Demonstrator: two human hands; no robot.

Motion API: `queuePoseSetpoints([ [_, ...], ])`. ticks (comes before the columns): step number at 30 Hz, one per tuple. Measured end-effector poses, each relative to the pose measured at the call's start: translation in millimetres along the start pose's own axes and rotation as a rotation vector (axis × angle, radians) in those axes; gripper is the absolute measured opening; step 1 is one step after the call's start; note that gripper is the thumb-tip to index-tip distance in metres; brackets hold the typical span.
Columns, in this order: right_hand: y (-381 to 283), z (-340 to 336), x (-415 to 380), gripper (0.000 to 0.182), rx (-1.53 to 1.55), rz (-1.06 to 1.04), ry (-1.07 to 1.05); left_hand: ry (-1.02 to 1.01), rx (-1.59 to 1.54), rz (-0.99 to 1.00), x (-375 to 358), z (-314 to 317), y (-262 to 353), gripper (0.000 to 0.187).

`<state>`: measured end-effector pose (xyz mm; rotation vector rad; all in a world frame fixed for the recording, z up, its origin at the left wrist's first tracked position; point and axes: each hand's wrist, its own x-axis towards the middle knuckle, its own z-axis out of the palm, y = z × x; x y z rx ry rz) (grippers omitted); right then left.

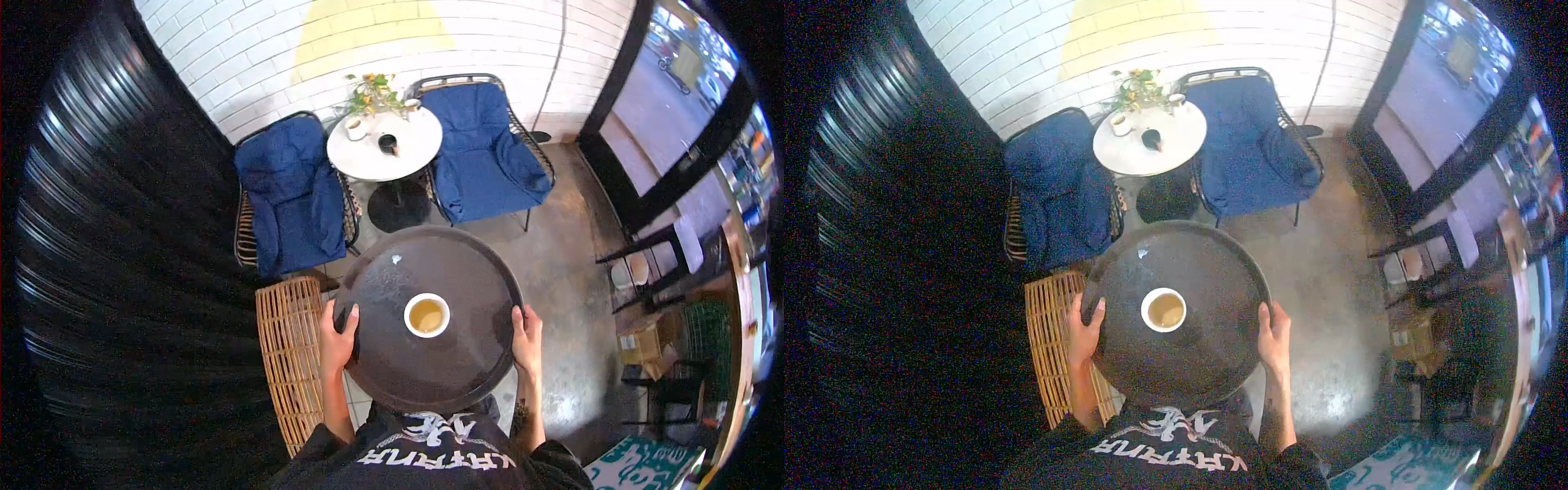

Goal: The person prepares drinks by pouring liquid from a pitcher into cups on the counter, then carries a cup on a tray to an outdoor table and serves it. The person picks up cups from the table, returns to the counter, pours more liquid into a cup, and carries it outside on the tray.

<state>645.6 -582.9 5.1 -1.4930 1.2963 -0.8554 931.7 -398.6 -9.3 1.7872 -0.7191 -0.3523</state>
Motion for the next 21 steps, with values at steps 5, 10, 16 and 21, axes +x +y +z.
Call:
queuePoseSetpoints([
  [5,-27.9,38.2,87.6,0.035,0.112,-0.110,-0.146,0.118,-0.119,-0.165,57.0,19.7,20.7,0.035],
  [10,-22.9,84.0,165.2,0.034,0.053,-0.078,-0.295,0.160,-0.135,-0.198,117.8,22.4,0.6,0.032],
  [16,-24.3,156.2,239.9,0.034,0.092,-0.032,-0.259,0.184,-0.146,-0.261,221.7,21.6,-23.0,0.032],
  [21,-71.2,219.8,303.3,0.034,0.155,-0.020,-0.285,0.169,-0.221,-0.489,323.1,10.3,-22.7,0.043],
])
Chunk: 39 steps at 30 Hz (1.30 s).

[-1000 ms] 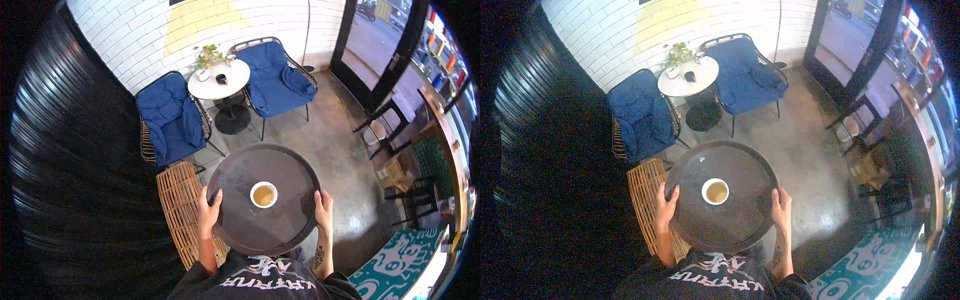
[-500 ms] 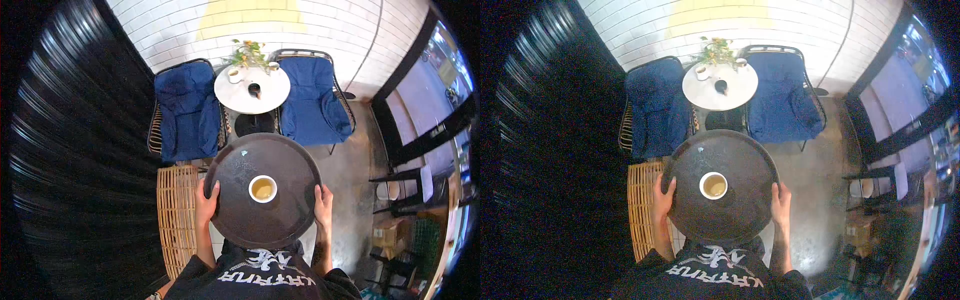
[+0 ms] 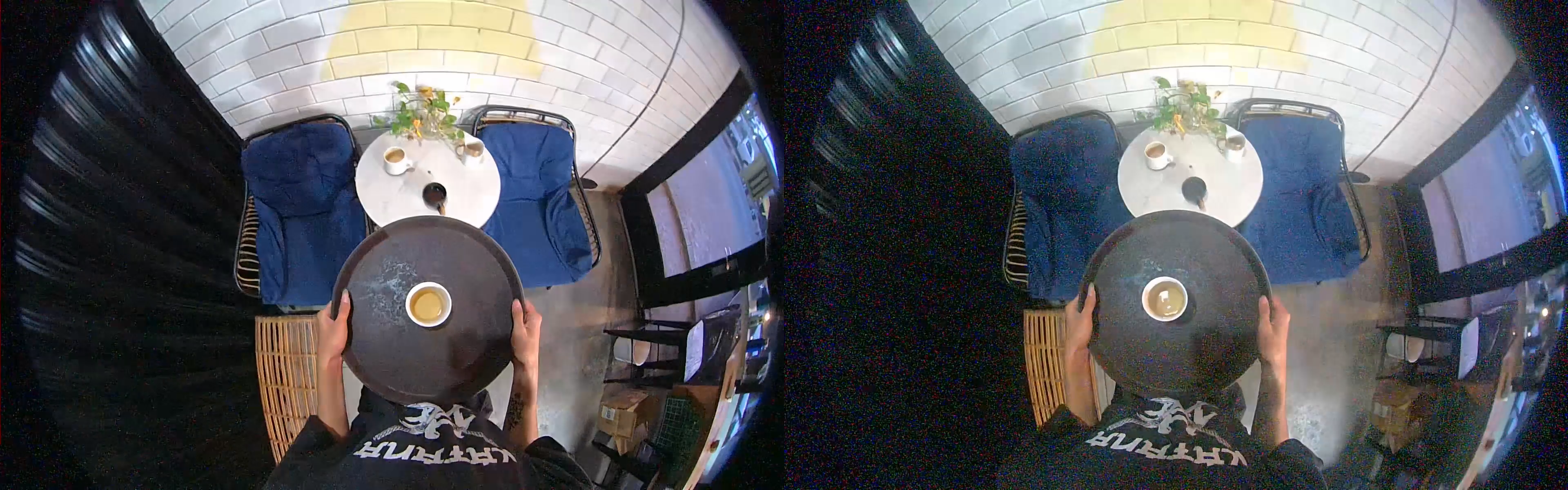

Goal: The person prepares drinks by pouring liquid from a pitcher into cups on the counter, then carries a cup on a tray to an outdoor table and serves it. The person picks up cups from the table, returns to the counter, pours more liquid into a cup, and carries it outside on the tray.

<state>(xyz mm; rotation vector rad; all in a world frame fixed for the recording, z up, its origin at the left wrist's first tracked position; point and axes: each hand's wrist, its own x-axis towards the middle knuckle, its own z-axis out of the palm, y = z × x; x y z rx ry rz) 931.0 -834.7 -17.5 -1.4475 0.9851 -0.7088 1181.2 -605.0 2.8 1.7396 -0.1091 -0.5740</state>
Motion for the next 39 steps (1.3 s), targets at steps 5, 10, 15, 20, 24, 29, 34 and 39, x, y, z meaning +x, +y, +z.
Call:
queuePoseSetpoints([
  [5,-34.4,55.8,79.7,0.033,-0.146,-0.052,-0.058,0.011,-0.007,-0.007,84.1,-3.8,25.9,0.051],
  [10,-34.0,104.8,149.0,0.038,0.007,0.029,-0.134,0.143,0.060,-0.035,133.9,-3.4,42.6,0.056],
  [15,5.2,149.2,215.6,0.047,0.142,0.149,-0.162,0.190,-0.100,-0.150,171.5,-13.3,37.6,0.059],
  [20,5.5,195.9,290.6,0.049,0.244,0.158,-0.399,0.322,-0.147,-0.216,196.1,-19.2,33.2,0.062],
  [24,46.3,238.3,367.6,0.032,-0.054,0.114,-0.498,0.467,-0.108,-0.156,207.3,-17.1,24.1,0.064],
  [29,107.6,311.3,444.4,0.074,-0.413,-0.144,-0.482,0.635,-0.207,-0.189,207.0,-1.8,25.7,0.065],
  [34,155.1,361.0,490.1,0.112,-0.592,-0.404,-0.530,0.735,-0.270,-0.324,198.1,5.7,15.2,0.063],
  [39,174.0,379.8,501.5,0.109,-0.744,-0.365,-0.581,0.775,-0.217,-0.256,190.2,20.3,26.5,0.065],
])
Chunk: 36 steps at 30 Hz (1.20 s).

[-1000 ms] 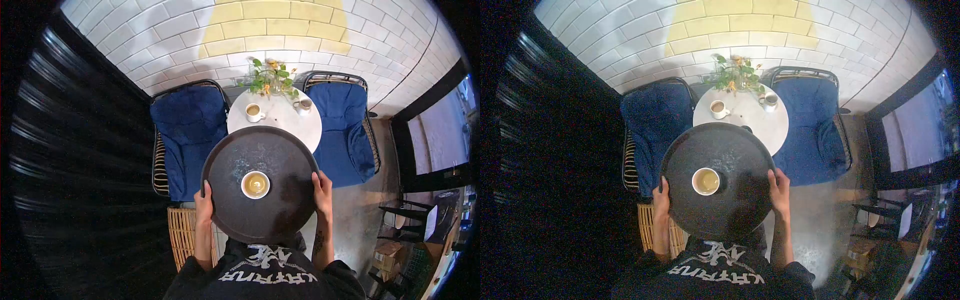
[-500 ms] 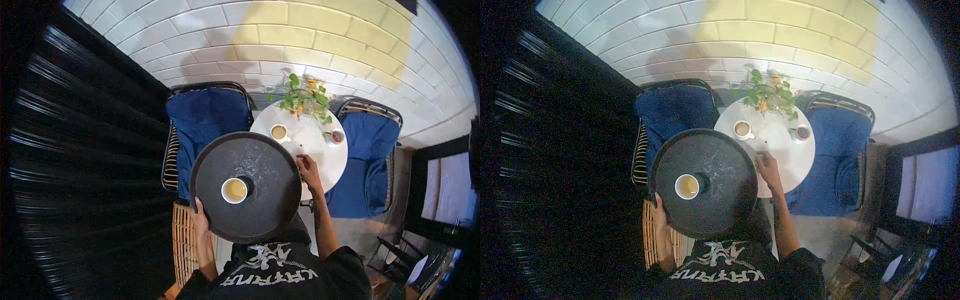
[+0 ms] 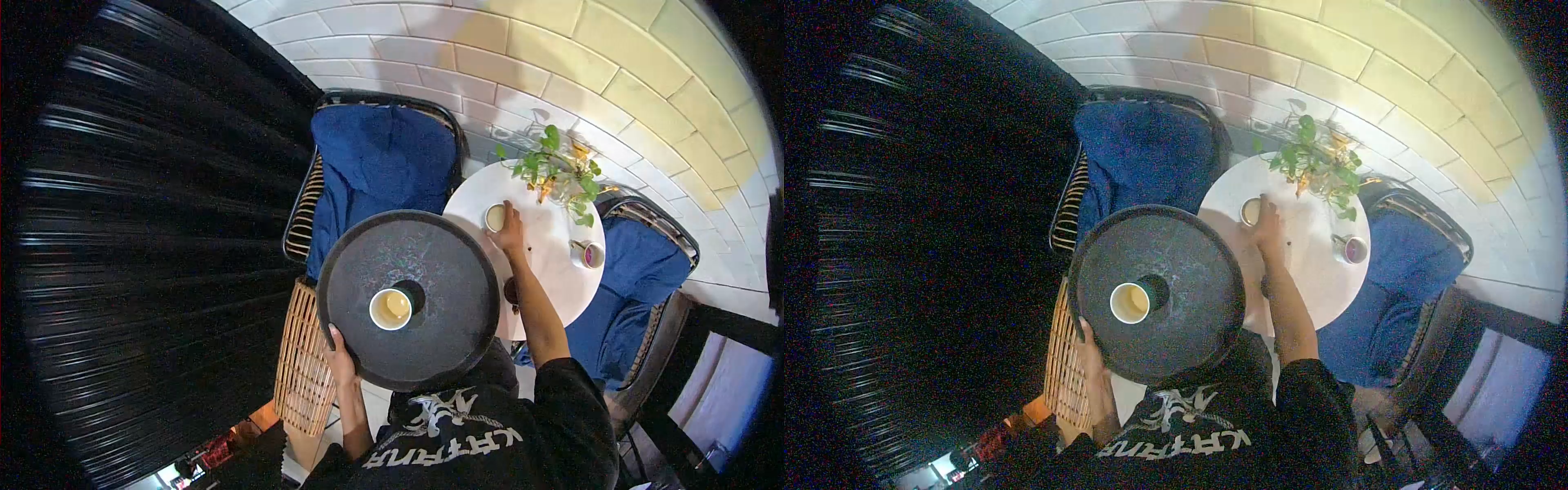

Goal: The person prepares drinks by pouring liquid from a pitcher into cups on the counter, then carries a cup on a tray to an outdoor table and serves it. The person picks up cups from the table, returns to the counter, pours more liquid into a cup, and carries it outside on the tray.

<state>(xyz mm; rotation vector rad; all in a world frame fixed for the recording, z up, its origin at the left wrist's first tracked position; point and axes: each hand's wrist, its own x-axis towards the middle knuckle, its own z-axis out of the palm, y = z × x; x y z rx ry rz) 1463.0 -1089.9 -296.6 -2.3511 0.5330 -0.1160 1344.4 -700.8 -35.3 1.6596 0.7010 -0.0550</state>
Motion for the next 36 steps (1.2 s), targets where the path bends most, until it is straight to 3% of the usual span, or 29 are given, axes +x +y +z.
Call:
queuePoseSetpoints([
  [3,5.0,-2.1,-2.9,0.102,-0.010,-0.026,0.079,0.000,-0.046,-0.035,-0.6,0.4,-9.5,0.065],
  [8,11.4,-42.0,-29.0,0.089,0.005,0.119,0.067,0.066,0.013,-0.136,-7.8,19.1,5.1,0.068],
  [11,28.4,-69.5,-54.1,0.087,0.005,0.132,0.137,-0.066,0.074,-0.171,8.5,10.3,-16.9,0.071],
  [13,31.4,-88.3,-72.1,0.088,-0.036,0.252,0.085,-0.070,0.055,-0.197,6.3,22.3,-8.4,0.070],
  [15,41.5,-101.6,-95.0,0.084,-0.037,0.217,0.225,-0.071,0.034,-0.223,8.3,28.1,-9.9,0.070],
  [21,56.7,-129.2,-139.2,0.087,-0.070,0.540,0.183,-0.158,0.035,-0.097,25.0,39.6,-22.3,0.065],
  [25,89.6,-113.1,-166.6,0.092,-0.009,0.422,0.254,-0.223,-0.034,-0.159,33.9,38.6,-34.5,0.064],
  [28,90.9,-107.5,-175.4,0.094,-0.020,0.402,0.289,-0.260,0.144,-0.007,36.4,38.3,-37.2,0.069],
  [32,84.9,-109.7,-177.5,0.099,0.025,0.433,0.247,-0.195,0.079,-0.038,30.2,37.3,-43.9,0.063],
  [34,80.5,-112.4,-175.1,0.097,-0.029,0.345,0.258,-0.163,0.049,-0.008,32.7,33.5,-49.3,0.063],
  [36,65.6,-125.8,-165.7,0.094,-0.116,0.372,0.254,-0.216,-0.011,-0.168,34.5,24.5,-51.0,0.062],
])
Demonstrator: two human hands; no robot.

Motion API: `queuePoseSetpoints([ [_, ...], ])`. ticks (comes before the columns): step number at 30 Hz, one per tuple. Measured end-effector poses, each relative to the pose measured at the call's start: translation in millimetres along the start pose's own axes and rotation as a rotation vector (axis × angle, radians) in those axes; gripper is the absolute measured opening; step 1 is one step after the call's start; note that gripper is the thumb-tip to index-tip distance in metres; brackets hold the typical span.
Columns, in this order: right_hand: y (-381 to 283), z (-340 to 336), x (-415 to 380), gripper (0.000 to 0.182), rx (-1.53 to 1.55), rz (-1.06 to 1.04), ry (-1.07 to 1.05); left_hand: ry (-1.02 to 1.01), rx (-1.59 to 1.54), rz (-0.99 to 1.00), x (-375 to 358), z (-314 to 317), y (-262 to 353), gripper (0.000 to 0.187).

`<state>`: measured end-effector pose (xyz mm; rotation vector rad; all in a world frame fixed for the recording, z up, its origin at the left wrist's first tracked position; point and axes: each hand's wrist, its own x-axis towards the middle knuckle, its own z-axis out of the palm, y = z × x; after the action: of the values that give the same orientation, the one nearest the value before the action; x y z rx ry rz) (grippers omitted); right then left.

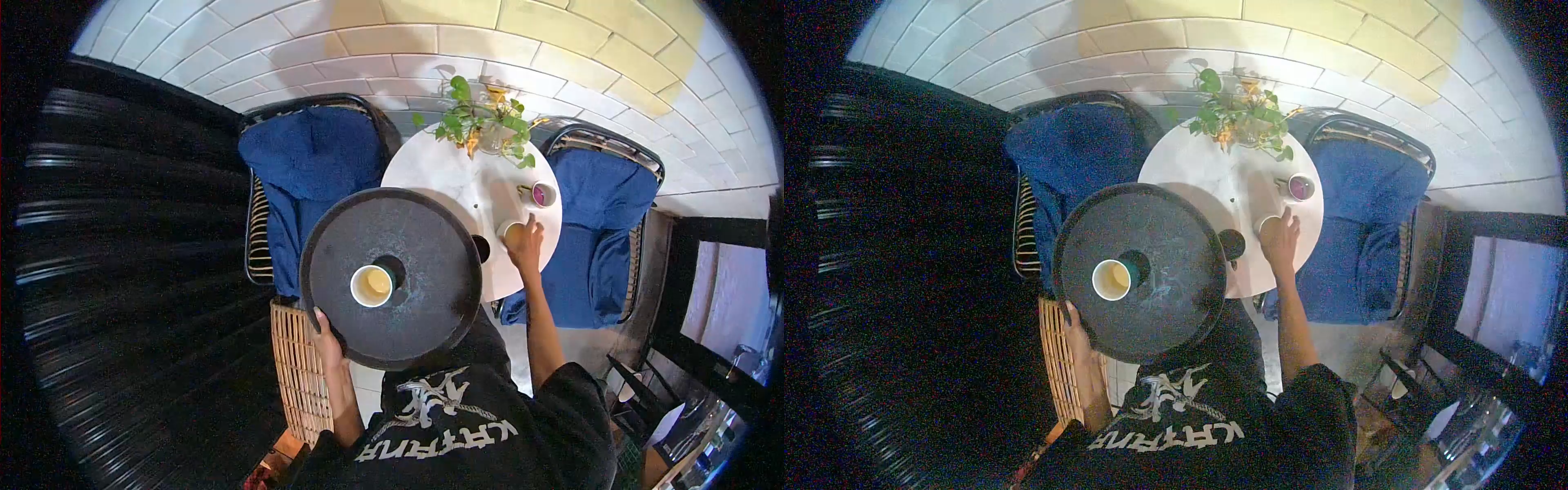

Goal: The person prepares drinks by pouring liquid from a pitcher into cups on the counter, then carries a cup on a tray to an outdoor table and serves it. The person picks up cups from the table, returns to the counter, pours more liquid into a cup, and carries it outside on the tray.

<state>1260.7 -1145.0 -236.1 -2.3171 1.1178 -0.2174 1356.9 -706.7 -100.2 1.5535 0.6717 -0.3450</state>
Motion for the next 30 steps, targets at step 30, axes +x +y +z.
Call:
queuePoseSetpoints([
  [30,-266.3,-4.3,-5.4,0.059,0.502,-0.916,-0.599,0.322,-0.178,0.055,-17.3,-10.9,-18.5,0.055],
])
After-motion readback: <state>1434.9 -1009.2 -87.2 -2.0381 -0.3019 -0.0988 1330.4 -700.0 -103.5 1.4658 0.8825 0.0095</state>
